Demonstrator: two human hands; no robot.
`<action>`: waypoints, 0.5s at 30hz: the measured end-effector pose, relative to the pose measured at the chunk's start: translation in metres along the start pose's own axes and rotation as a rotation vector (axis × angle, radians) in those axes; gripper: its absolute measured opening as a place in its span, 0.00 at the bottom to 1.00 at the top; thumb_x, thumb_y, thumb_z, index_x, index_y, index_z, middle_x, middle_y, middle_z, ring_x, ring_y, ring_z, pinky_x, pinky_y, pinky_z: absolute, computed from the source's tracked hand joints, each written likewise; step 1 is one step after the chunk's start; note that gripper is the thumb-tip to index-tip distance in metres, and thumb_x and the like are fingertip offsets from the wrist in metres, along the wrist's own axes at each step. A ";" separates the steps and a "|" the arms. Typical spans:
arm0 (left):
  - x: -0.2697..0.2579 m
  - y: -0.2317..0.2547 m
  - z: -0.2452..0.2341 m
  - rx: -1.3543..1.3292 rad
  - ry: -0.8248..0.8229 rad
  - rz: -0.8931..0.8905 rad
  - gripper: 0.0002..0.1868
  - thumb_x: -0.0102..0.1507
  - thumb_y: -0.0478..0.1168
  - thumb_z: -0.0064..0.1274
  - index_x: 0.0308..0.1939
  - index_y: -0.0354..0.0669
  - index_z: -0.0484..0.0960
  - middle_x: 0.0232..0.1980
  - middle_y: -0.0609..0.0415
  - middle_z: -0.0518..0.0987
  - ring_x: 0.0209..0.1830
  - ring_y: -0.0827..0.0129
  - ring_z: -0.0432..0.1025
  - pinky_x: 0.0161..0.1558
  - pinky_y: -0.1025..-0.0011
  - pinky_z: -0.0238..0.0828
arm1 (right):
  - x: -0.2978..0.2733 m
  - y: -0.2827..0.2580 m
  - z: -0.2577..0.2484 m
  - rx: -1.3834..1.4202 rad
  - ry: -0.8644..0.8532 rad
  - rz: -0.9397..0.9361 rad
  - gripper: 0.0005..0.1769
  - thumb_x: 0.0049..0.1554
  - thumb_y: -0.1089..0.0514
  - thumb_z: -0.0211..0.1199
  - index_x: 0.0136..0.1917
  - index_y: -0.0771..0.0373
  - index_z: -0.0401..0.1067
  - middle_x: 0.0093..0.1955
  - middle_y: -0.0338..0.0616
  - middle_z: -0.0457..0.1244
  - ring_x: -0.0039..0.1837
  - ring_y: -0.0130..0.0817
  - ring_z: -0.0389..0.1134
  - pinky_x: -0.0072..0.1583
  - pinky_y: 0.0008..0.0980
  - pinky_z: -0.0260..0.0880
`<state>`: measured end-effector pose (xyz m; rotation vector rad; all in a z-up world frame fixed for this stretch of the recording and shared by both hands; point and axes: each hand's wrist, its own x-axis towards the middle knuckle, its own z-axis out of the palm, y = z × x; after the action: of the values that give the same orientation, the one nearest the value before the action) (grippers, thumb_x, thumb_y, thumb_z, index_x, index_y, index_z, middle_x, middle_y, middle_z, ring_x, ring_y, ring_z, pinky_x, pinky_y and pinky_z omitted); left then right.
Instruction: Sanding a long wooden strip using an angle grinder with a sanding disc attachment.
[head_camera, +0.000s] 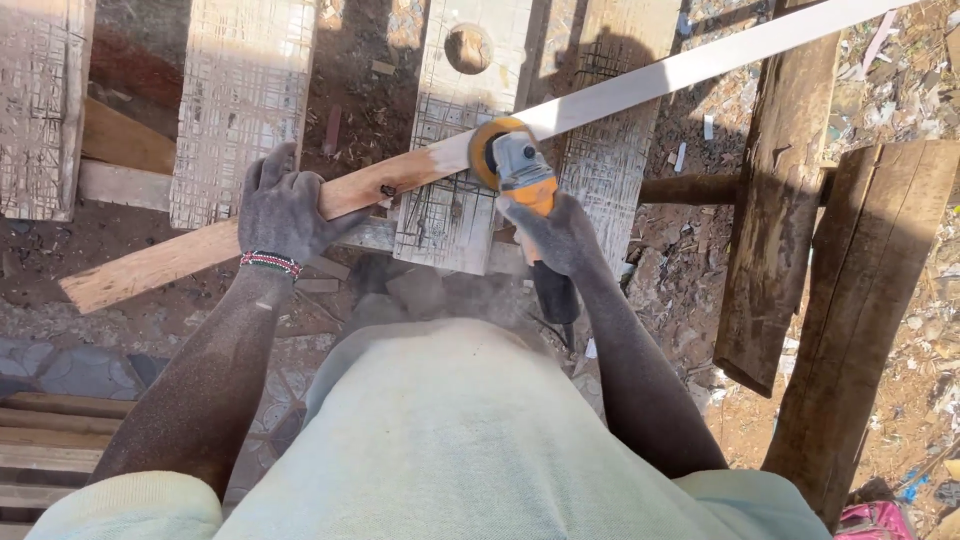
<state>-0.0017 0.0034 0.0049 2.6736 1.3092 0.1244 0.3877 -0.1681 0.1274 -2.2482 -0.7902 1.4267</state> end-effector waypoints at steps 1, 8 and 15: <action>0.000 0.002 -0.005 0.000 -0.009 -0.013 0.45 0.62 0.86 0.69 0.55 0.49 0.92 0.58 0.47 0.94 0.94 0.57 0.67 0.88 0.53 0.57 | 0.010 0.015 -0.017 -0.004 0.065 0.021 0.48 0.64 0.25 0.73 0.84 0.58 0.75 0.73 0.62 0.73 0.77 0.69 0.72 0.76 0.78 0.70; 0.002 0.000 -0.004 0.112 -0.082 0.001 0.34 0.58 0.73 0.64 0.58 0.60 0.90 0.63 0.54 0.93 0.98 0.68 0.59 0.90 0.58 0.54 | 0.080 0.078 -0.134 0.208 0.247 -0.077 0.38 0.73 0.22 0.74 0.82 0.49 0.80 0.76 0.58 0.71 0.78 0.64 0.72 0.76 0.75 0.72; 0.001 -0.002 0.002 0.018 0.093 0.098 0.48 0.66 0.92 0.64 0.37 0.47 0.83 0.46 0.47 0.92 0.91 0.48 0.72 0.84 0.41 0.66 | 0.043 0.020 -0.150 0.357 0.234 -0.065 0.27 0.72 0.30 0.67 0.54 0.56 0.78 0.41 0.42 0.72 0.39 0.35 0.77 0.42 0.36 0.84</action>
<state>-0.0028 0.0051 0.0026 2.7783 1.2098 0.2529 0.5430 -0.1571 0.1495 -2.0437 -0.4848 1.1427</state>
